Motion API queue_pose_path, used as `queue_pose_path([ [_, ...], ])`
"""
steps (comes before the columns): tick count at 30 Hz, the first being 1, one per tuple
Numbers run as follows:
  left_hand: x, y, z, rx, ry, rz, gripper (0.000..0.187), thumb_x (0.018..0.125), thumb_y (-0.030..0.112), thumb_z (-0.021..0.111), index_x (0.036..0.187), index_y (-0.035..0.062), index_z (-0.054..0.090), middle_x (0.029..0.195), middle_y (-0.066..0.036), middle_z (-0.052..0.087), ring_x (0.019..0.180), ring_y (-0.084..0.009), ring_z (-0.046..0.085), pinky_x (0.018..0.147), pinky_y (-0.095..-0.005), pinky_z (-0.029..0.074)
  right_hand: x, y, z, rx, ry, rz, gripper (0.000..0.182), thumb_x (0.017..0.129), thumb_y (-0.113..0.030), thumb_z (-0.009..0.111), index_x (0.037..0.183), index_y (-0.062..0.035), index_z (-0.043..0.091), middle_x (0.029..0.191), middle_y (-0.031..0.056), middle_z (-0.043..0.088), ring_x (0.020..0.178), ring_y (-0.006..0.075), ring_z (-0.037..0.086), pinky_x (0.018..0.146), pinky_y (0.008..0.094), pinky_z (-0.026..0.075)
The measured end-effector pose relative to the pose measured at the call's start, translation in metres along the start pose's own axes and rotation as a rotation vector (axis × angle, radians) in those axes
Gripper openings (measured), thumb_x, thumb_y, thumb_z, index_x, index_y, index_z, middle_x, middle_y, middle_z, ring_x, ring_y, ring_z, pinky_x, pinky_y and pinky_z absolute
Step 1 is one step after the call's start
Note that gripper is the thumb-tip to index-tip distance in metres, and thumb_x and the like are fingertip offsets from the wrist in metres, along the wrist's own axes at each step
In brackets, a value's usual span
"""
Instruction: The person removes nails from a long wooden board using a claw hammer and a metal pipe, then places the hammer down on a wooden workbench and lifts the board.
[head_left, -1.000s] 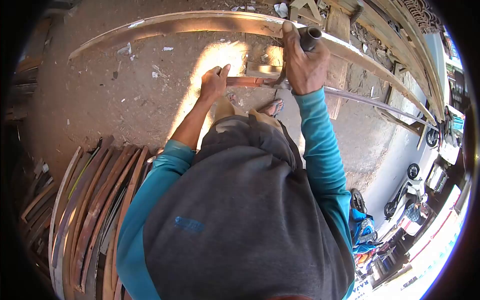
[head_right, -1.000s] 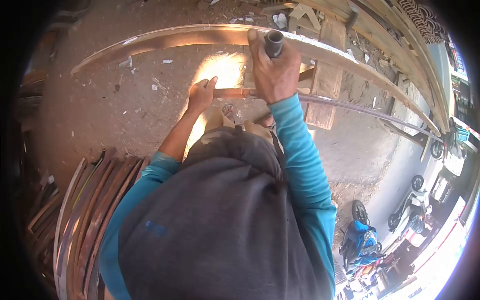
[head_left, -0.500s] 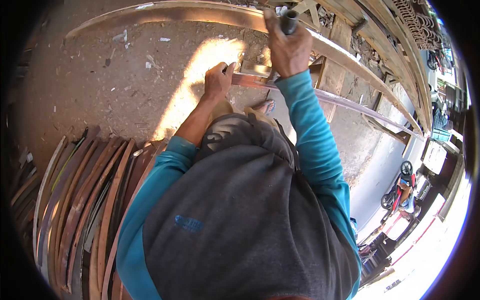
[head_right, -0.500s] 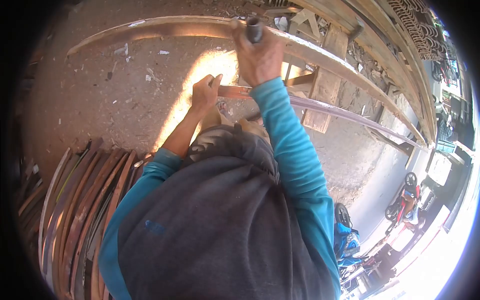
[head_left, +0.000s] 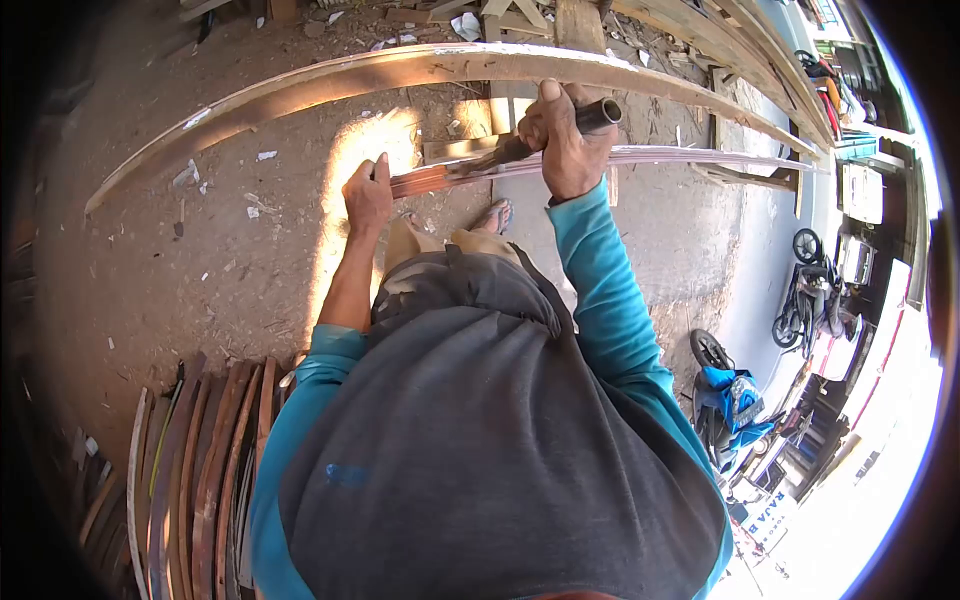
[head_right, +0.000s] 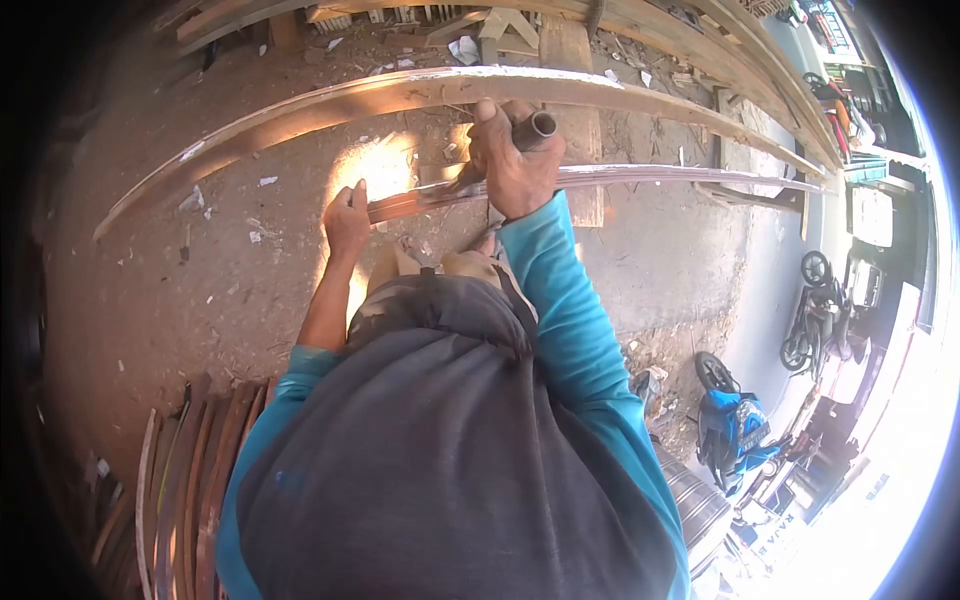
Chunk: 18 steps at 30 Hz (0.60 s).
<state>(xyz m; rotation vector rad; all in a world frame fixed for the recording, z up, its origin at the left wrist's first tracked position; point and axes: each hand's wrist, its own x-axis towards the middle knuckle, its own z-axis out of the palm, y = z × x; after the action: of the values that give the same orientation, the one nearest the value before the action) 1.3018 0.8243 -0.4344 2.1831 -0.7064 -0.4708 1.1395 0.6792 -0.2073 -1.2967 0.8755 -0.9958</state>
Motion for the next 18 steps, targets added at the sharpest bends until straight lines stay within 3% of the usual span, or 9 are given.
queue_pose_path([
  [3, 0.002, 0.009, 0.003, 0.013, -0.028, 0.009, 0.045, 0.099, 0.036, 0.056, 0.074, -0.0017, 0.058, 0.066, -0.022, 0.059, 0.062, -0.0375, 0.057, 0.064, -0.0467, 0.045, 0.002, 0.002, 0.026, -0.124, 0.068, -0.064, 0.035, 0.095, -0.026, 0.068, 0.072, -0.0016, 0.058, 0.06, 0.0, 0.056, 0.054, 0.0087, 0.05, 0.051, 0.0284, 0.041],
  [4, 0.002, 0.015, -0.001, -0.026, -0.037, -0.001, 0.045, 0.099, 0.037, 0.055, 0.077, -0.0022, 0.059, 0.07, -0.024, 0.059, 0.064, -0.0387, 0.057, 0.066, -0.0467, 0.045, -0.01, -0.005, 0.041, -0.405, -0.035, -0.183, 0.032, 0.095, -0.026, 0.068, 0.074, -0.0024, 0.06, 0.061, 0.0009, 0.058, 0.056, 0.0102, 0.051, 0.053, 0.0286, 0.042],
  [6, 0.003, 0.02, -0.01, -0.052, -0.025, -0.02, 0.045, 0.098, 0.038, 0.056, 0.079, -0.0025, 0.06, 0.075, -0.026, 0.061, 0.065, -0.0364, 0.057, 0.066, -0.046, 0.045, -0.017, 0.0, 0.03, -0.357, -0.046, -0.125, 0.033, 0.095, -0.026, 0.068, 0.074, -0.0022, 0.058, 0.062, 0.0023, 0.058, 0.055, 0.0108, 0.051, 0.053, 0.0285, 0.042],
  [7, 0.008, 0.015, -0.014, -0.01, -0.009, -0.006, 0.045, 0.099, 0.034, 0.056, 0.073, -0.002, 0.057, 0.065, -0.021, 0.059, 0.058, -0.0361, 0.055, 0.062, -0.0465, 0.045, -0.016, 0.002, 0.024, -0.312, -0.073, -0.11, 0.035, 0.096, -0.026, 0.067, 0.073, -0.0021, 0.057, 0.063, 0.0038, 0.059, 0.055, 0.0114, 0.051, 0.053, 0.0284, 0.043],
  [8, 0.005, 0.014, -0.015, 0.004, -0.042, -0.025, 0.045, 0.099, 0.035, 0.057, 0.073, -0.0018, 0.057, 0.065, -0.021, 0.059, 0.058, -0.0357, 0.055, 0.062, -0.0466, 0.045, 0.002, -0.001, -0.008, 0.097, -0.089, -0.031, 0.033, 0.098, -0.025, 0.065, 0.076, -0.0008, 0.059, 0.063, 0.0047, 0.059, 0.054, 0.0107, 0.051, 0.05, 0.0264, 0.042],
  [13, 0.007, 0.01, -0.001, 0.056, -0.05, -0.059, 0.045, 0.097, 0.037, 0.058, 0.074, -0.0018, 0.059, 0.068, -0.024, 0.059, 0.062, -0.0369, 0.057, 0.066, -0.0467, 0.046, 0.012, 0.005, 0.021, -0.136, -0.033, -0.089, 0.041, 0.099, -0.03, 0.064, 0.069, -0.0047, 0.052, 0.058, 0.0018, 0.054, 0.048, 0.0099, 0.048, 0.043, 0.0259, 0.036],
  [15, 0.014, 0.02, -0.002, 0.081, -0.019, -0.027, 0.048, 0.098, 0.039, 0.055, 0.075, -0.0022, 0.06, 0.07, -0.025, 0.061, 0.065, -0.0378, 0.06, 0.067, -0.0467, 0.047, -0.003, -0.012, 0.056, -0.385, -0.136, -0.272, 0.04, 0.097, -0.029, 0.067, 0.067, -0.0078, 0.052, 0.057, -0.0024, 0.051, 0.051, 0.0078, 0.045, 0.046, 0.0297, 0.034],
  [16, 0.025, 0.01, 0.003, 0.151, -0.006, 0.146, 0.051, 0.099, 0.041, 0.053, 0.077, -0.0032, 0.061, 0.072, -0.025, 0.063, 0.066, -0.0396, 0.061, 0.067, -0.0469, 0.046, -0.016, -0.006, 0.067, -0.381, -0.147, -0.446, 0.036, 0.096, -0.027, 0.068, 0.07, -0.0062, 0.054, 0.057, 0.0012, 0.051, 0.052, 0.0081, 0.047, 0.046, 0.0308, 0.035],
  [18, 0.031, 0.017, -0.006, -0.144, -0.065, -0.104, 0.05, 0.099, 0.041, 0.054, 0.077, -0.0035, 0.06, 0.076, -0.027, 0.063, 0.068, -0.0433, 0.059, 0.069, -0.0477, 0.047, -0.018, -0.016, 0.041, -0.45, -0.224, -0.296, 0.032, 0.1, -0.024, 0.061, 0.076, -0.0034, 0.056, 0.062, 0.009, 0.06, 0.05, 0.0115, 0.056, 0.046, 0.0334, 0.044],
])
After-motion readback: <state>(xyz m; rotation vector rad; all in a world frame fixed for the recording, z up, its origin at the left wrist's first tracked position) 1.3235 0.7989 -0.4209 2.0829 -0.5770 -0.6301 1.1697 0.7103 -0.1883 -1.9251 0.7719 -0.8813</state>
